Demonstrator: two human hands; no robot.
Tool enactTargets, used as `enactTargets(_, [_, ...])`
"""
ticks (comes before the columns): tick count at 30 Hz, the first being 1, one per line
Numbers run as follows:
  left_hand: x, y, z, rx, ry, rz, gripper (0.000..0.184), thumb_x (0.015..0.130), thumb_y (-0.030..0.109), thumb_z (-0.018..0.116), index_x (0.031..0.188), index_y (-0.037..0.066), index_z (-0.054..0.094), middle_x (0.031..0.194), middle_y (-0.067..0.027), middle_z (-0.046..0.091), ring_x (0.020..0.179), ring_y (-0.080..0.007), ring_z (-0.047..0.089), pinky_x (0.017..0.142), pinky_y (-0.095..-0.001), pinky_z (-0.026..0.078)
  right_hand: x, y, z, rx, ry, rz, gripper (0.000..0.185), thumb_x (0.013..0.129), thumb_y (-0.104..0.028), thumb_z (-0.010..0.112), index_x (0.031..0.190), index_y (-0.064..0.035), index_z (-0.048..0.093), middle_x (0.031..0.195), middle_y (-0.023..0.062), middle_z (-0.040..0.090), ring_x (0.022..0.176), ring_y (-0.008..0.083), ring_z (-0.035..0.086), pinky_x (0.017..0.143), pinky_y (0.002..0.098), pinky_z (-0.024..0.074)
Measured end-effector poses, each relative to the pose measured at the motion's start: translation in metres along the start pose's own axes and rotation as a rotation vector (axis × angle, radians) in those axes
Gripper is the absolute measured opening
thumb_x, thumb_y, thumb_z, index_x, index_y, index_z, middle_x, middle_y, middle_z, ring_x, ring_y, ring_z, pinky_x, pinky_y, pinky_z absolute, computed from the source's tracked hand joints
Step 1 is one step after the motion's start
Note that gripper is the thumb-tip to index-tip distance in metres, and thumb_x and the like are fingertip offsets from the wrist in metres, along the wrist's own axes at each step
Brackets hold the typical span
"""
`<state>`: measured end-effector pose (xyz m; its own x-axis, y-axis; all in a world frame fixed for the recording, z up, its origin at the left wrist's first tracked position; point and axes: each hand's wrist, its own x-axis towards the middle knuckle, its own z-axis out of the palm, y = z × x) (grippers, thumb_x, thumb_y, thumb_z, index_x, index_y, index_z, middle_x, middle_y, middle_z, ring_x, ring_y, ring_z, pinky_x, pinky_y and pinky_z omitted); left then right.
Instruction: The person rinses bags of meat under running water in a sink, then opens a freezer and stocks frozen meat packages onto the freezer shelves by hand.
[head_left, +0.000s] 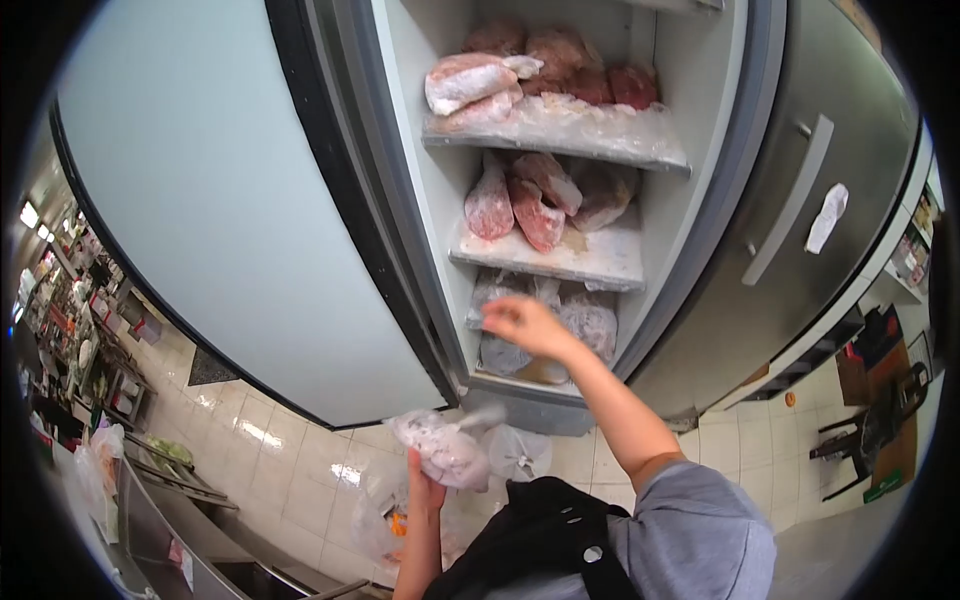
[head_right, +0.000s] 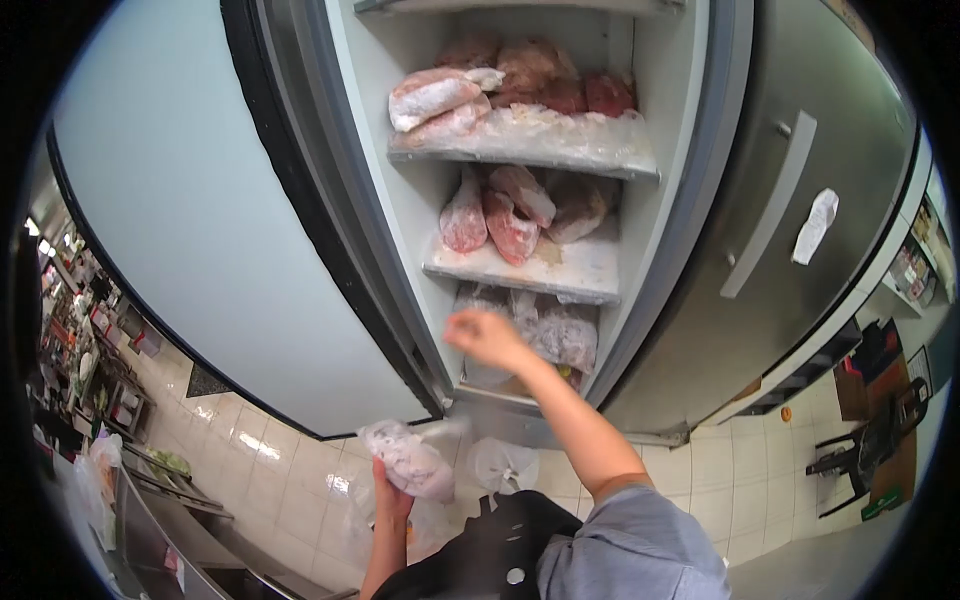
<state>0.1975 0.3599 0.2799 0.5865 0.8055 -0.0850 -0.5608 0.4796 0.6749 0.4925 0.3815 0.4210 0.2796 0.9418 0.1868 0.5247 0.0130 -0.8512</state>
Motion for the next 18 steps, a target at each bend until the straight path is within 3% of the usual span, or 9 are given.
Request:
enactTargets(2, [-0.001, 0.001, -0.004, -0.064, 0.1, 0.033, 0.07, 0.083, 0.056, 0.046, 0.132, 0.007, 0.033, 0.129, -0.011, 0.044, 0.118, -0.0272, 0.043, 0.099, -0.0436, 0.035, 0.041, 0.008, -0.039, -0.026, 0.212, 0.034, 0.037, 0.077, -0.026, 0.064, 0.104, -0.0007, 0.06, 0.088, 0.015, 0.065, 0.078, 0.0202, 0.062, 0.073, 0.0326, 0.0479])
enactTargets(3, [0.0, -0.001, -0.011, -0.083, 0.121, 0.053, 0.07, 0.083, 0.057, 0.045, 0.131, 0.007, 0.034, 0.129, -0.0103, 0.044, 0.117, -0.0272, 0.043, 0.099, -0.044, 0.035, 0.067, 0.028, -0.052, -0.048, 0.381, -0.137, 0.036, 0.077, -0.024, 0.063, 0.103, 0.0006, 0.059, 0.088, 0.0149, 0.065, 0.077, 0.0209, 0.062, 0.073, 0.0325, 0.0479])
enactTargets(6, [-0.004, 0.006, -0.008, -0.142, 0.186, 0.137, 0.071, 0.083, 0.059, 0.044, 0.131, 0.007, 0.035, 0.128, -0.0098, 0.044, 0.117, -0.0269, 0.043, 0.099, -0.044, 0.035, 0.103, 0.02, -0.099, -0.083, 0.427, -0.116, 0.031, 0.079, -0.02, 0.06, 0.101, 0.001, 0.059, 0.087, 0.0105, 0.065, 0.073, 0.019, 0.062, 0.068, 0.0317, 0.0487])
enactTargets(10, [-0.008, 0.012, -0.015, -0.135, 0.255, 0.247, 0.065, 0.085, 0.055, 0.044, 0.13, 0.008, 0.036, 0.127, -0.0091, 0.046, 0.116, -0.0267, 0.045, 0.097, -0.045, 0.037, 0.104, 0.005, -0.085, -0.104, 0.094, -0.294, 0.03, 0.082, -0.024, 0.057, 0.102, -0.0016, 0.058, 0.088, 0.009, 0.063, 0.08, 0.0144, 0.059, 0.07, 0.0294, 0.0467])
enactTargets(11, [-0.009, 0.012, -0.022, -0.146, 0.284, 0.268, 0.065, 0.085, 0.055, 0.044, 0.13, 0.008, 0.036, 0.127, -0.0091, 0.046, 0.116, -0.0267, 0.045, 0.097, -0.045, 0.037, 0.077, -0.031, -0.069, -0.1, -0.15, -0.178, 0.034, 0.085, -0.029, 0.057, 0.106, -0.0019, 0.058, 0.1, 0.0073, 0.061, 0.091, 0.0137, 0.055, 0.081, 0.0285, 0.0444])
enactTargets(14, [-0.001, 0.015, -0.021, -0.064, 0.356, 0.256, 0.06, 0.086, 0.046, 0.049, 0.129, 0.007, 0.036, 0.126, -0.0101, 0.046, 0.113, -0.0258, 0.047, 0.096, -0.0439, 0.038, 0.041, 0.0, 0.019, 0.171, -0.809, -0.134, 0.057, 0.083, -0.037, 0.06, 0.127, -0.0076, 0.041, 0.117, 0.0114, 0.052, 0.106, 0.0175, 0.05, 0.089, 0.0319, 0.0415])
enactTargets(16, [0.009, 0.029, 0.01, 0.12, 0.386, 0.275, 0.058, 0.086, 0.039, 0.054, 0.129, 0.006, 0.034, 0.124, -0.011, 0.047, 0.111, -0.0254, 0.049, 0.096, -0.0423, 0.038, 0.006, 0.006, 0.063, 0.209, -0.951, -0.072, 0.076, 0.081, -0.038, 0.061, 0.14, -0.0173, 0.017, 0.134, 0.0168, 0.034, 0.121, 0.0289, 0.038, 0.097, 0.0396, 0.0353])
enactTargets(17, [0.016, 0.033, 0.019, 0.154, 0.357, 0.251, 0.057, 0.086, 0.031, 0.057, 0.131, 0.006, 0.031, 0.125, -0.0114, 0.045, 0.114, -0.0246, 0.046, 0.097, -0.0414, 0.037, -0.009, 0.012, 0.078, 0.34, -0.976, 0.0, 0.082, 0.08, -0.039, 0.063, 0.141, -0.0172, 0.012, 0.138, 0.0174, 0.026, 0.122, 0.0316, 0.036, 0.099, 0.0413, 0.0333])
enactTargets(18, [0.026, 0.035, 0.032, 0.159, 0.359, 0.246, 0.057, 0.086, 0.031, 0.057, 0.131, 0.006, 0.031, 0.125, -0.0114, 0.045, 0.114, -0.0246, 0.046, 0.097, -0.0414, 0.037, -0.02, 0.021, 0.092, 0.376, -0.876, -0.105, 0.084, 0.079, -0.038, 0.064, 0.141, -0.0157, 0.012, 0.14, 0.0169, 0.021, 0.124, 0.0298, 0.035, 0.099, 0.0399, 0.0324])
